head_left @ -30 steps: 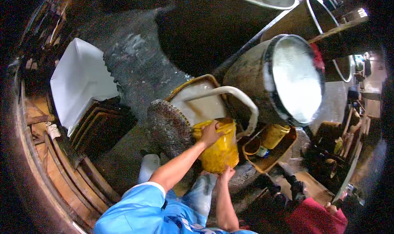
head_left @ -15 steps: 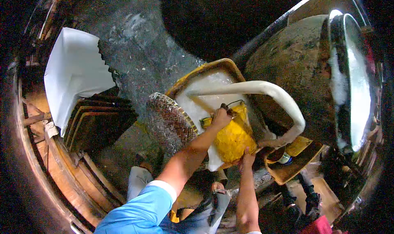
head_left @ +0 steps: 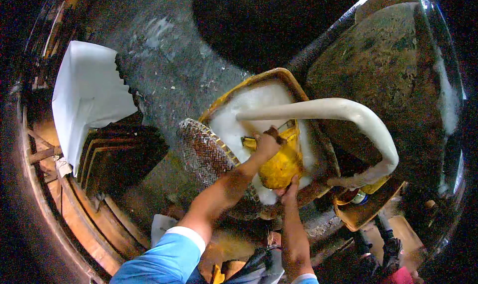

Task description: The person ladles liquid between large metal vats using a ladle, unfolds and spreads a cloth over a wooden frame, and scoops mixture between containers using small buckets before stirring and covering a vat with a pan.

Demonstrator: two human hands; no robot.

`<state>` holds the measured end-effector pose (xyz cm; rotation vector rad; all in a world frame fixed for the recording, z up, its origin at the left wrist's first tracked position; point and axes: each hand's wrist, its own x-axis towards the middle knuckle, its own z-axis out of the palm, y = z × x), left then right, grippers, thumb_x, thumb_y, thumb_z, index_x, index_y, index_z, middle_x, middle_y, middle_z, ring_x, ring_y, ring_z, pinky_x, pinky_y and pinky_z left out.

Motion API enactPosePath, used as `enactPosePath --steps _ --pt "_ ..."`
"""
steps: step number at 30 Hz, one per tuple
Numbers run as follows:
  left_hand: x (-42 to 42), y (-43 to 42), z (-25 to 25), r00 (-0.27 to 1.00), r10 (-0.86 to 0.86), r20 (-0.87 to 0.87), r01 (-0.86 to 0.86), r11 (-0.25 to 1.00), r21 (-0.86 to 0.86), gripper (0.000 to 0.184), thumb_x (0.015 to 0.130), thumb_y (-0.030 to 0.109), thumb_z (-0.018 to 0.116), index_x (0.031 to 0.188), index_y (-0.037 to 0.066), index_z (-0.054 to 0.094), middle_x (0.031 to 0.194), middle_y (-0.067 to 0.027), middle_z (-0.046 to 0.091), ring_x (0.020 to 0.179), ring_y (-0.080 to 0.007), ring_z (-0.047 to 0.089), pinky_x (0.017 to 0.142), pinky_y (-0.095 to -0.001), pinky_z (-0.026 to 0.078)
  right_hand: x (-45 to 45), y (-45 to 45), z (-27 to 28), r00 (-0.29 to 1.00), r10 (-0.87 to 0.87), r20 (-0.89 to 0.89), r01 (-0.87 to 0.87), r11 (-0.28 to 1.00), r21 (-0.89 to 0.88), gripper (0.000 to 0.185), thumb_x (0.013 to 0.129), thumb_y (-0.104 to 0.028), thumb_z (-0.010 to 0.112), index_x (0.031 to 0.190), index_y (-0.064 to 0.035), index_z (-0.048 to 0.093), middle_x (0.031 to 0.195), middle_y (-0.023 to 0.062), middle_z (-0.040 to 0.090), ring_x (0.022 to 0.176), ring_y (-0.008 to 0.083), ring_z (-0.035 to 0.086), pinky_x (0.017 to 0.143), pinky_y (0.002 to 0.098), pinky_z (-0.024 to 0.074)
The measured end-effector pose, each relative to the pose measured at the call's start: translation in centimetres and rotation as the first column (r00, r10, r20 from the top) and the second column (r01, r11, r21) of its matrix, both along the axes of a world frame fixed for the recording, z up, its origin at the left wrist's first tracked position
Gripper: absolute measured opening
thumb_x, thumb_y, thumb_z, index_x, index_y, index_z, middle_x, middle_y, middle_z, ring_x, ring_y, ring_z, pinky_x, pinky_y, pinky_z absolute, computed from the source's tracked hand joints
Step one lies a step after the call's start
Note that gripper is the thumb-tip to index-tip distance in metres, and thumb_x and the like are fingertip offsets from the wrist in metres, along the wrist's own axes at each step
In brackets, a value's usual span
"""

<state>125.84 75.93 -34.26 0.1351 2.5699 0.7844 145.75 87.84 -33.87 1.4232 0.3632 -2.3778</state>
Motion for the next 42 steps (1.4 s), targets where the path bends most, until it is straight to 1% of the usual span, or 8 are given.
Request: enactPosePath --steps 7,9,12,21,23,28,37,42 --pt "2.3 1.7 11.7 0.976 -0.219 -0.012 0.213 0.933 0.290 0.039 0.062 0.028 0.068 0.086 -0.002 0.060 0.080 -0.0202 0.063 0.075 -0.0397 0.061 0.071 -0.0474 0.048 4.2 -1.2 -2.0 0.969 -0.229 -0.090 0.232 0.972 0.031 0.060 0.089 -0.056 0.032 0.126 -0.0105 0.042 0.095 0.0101 0.056 0.058 0.0192 0.051 0.043 0.0311 0.0444" --pt "3.3 2.5 18.8 0.917 -0.304 0.257 0.260 0.947 0.189 0.043 0.061 0.027 0.066 0.091 -0.002 0.055 0.075 -0.0178 0.062 0.071 -0.0397 0.061 0.071 -0.0481 0.048 6.3 -1.1 -0.2 0.977 -0.208 -0.056 0.210 0.977 0.037 0.057 0.090 -0.053 0.033 0.125 -0.0098 0.042 0.094 0.0097 0.056 0.059 0.0192 0.051 0.045 0.0316 0.0442" --pt "7.6 2.8 18.9 0.955 -0.298 -0.019 0.275 0.856 0.437 0.045 0.063 0.027 0.065 0.094 -0.002 0.050 0.069 -0.0177 0.061 0.067 -0.0392 0.061 0.070 -0.0481 0.048 10.9 -0.8 4.0 0.985 -0.170 0.029 0.170 0.985 0.013 0.053 0.091 -0.049 0.034 0.124 -0.0087 0.043 0.092 0.0091 0.055 0.062 0.0192 0.050 0.048 0.0322 0.0440" --pt "10.1 4.0 38.2 0.843 -0.521 0.135 0.448 0.819 0.360 0.043 0.061 0.030 0.066 0.092 0.002 0.055 0.073 -0.0175 0.062 0.068 -0.0363 0.062 0.066 -0.0475 0.048 19.0 0.5 23.1 0.953 -0.124 0.278 0.184 0.962 -0.203 0.041 0.095 -0.036 0.036 0.120 -0.0056 0.046 0.086 0.0074 0.051 0.069 0.0192 0.048 0.056 0.0342 0.0433" --pt "10.1 4.2 44.4 0.832 -0.520 0.193 0.419 0.817 0.395 0.038 0.060 0.028 0.063 0.086 0.002 0.054 0.071 -0.0184 0.061 0.067 -0.0389 0.061 0.066 -0.0460 0.048 23.3 -3.2 24.8 0.816 -0.577 0.023 0.433 0.586 -0.685 0.031 0.091 -0.037 0.050 0.113 -0.0150 0.054 0.105 0.0013 0.055 0.094 0.0163 0.051 0.078 0.0290 0.0471" --pt "12.3 6.1 57.2 0.761 -0.637 0.123 0.526 0.718 0.456 0.039 0.061 0.026 0.061 0.089 0.000 0.053 0.074 -0.0200 0.061 0.070 -0.0398 0.061 0.068 -0.0466 0.049 18.0 -5.7 33.0 0.788 -0.588 -0.181 0.559 0.808 -0.188 0.041 0.088 -0.043 0.050 0.118 -0.0156 0.051 0.112 0.0023 0.053 0.101 0.0191 0.049 0.084 0.0344 0.0438" --pt "15.0 9.8 73.8 0.726 -0.654 -0.213 0.586 0.426 0.690 0.033 0.058 0.021 0.058 0.078 -0.003 0.050 0.068 -0.0201 0.057 0.066 -0.0404 0.057 0.064 -0.0471 0.045 13.3 -4.8 50.2 0.599 -0.561 -0.571 0.719 0.691 0.075 0.059 0.083 -0.054 0.049 0.128 -0.0166 0.046 0.123 0.0040 0.050 0.115 0.0242 0.045 0.095 0.0440 0.0379" --pt "13.7 14.3 77.3 0.704 -0.535 -0.468 0.671 0.285 0.685 0.031 0.056 0.022 0.062 0.075 0.003 0.046 0.069 -0.0167 0.054 0.068 -0.0376 0.054 0.065 -0.0450 0.041 11.0 -1.4 62.5 0.735 -0.269 -0.622 0.629 0.613 0.478 0.065 0.083 -0.055 0.046 0.134 -0.0162 0.040 0.136 0.0048 0.042 0.126 0.0286 0.037 0.101 0.0563 0.0286"
